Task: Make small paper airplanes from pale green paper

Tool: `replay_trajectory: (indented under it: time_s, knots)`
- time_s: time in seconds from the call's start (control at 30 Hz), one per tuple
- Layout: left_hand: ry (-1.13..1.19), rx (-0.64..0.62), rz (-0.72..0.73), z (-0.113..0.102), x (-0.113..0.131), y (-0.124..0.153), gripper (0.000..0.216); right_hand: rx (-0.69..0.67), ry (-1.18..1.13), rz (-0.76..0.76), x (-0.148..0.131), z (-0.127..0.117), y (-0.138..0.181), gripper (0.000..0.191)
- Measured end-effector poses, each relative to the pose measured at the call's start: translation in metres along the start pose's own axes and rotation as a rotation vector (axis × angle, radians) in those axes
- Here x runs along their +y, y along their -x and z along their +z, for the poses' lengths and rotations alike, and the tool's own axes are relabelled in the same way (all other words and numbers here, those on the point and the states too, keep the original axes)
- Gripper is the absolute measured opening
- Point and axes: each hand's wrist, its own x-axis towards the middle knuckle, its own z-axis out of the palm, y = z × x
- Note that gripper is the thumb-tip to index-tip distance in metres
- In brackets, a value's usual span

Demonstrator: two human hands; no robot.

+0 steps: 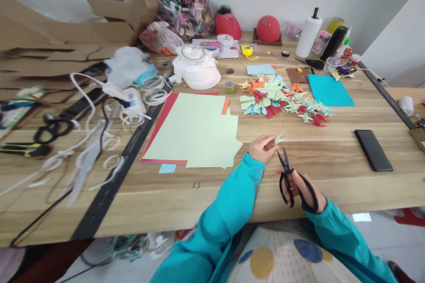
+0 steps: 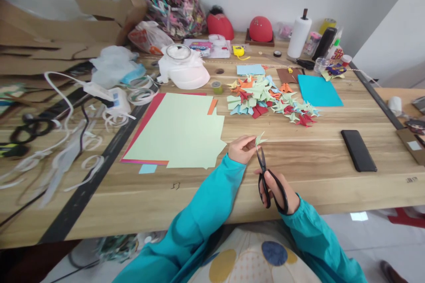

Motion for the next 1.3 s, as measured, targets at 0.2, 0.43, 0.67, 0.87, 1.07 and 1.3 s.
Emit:
replay_trajectory:
  time_s: [0.2, 0.43, 0.67, 0.87, 1.07, 1.3]
  knots:
    - [-0.035, 0.002, 0.017, 0.001, -0.002, 0.001, 0.022, 0.030, 0.025, 0.009, -0.003, 0.001, 0.000, 0.062]
    - [-0.159, -0.048, 0.148, -0.001, -0.001, 0.001, 0.017, 0.054, 0.107, -0.016, 0.000, -0.001, 0.000, 0.059]
    - [-0.190, -0.143, 0.230, -0.002, -0.004, 0.001, 0.010, 0.076, 0.134, -0.027, 0.000, -0.002, 0.000, 0.057]
    - [-0.146, -0.168, 0.277, -0.004, -0.003, 0.000, 0.013, 0.077, 0.126, -0.029, -0.001, -0.005, 0.000, 0.057]
    - [0.021, -0.189, 0.194, -0.004, -0.002, -0.001, 0.012, 0.067, 0.115, -0.025, -0.003, -0.008, 0.002, 0.058]
    - [0.234, -0.297, -0.094, -0.010, 0.015, -0.003, 0.018, 0.016, 0.064, -0.033, -0.004, -0.014, 0.007, 0.060]
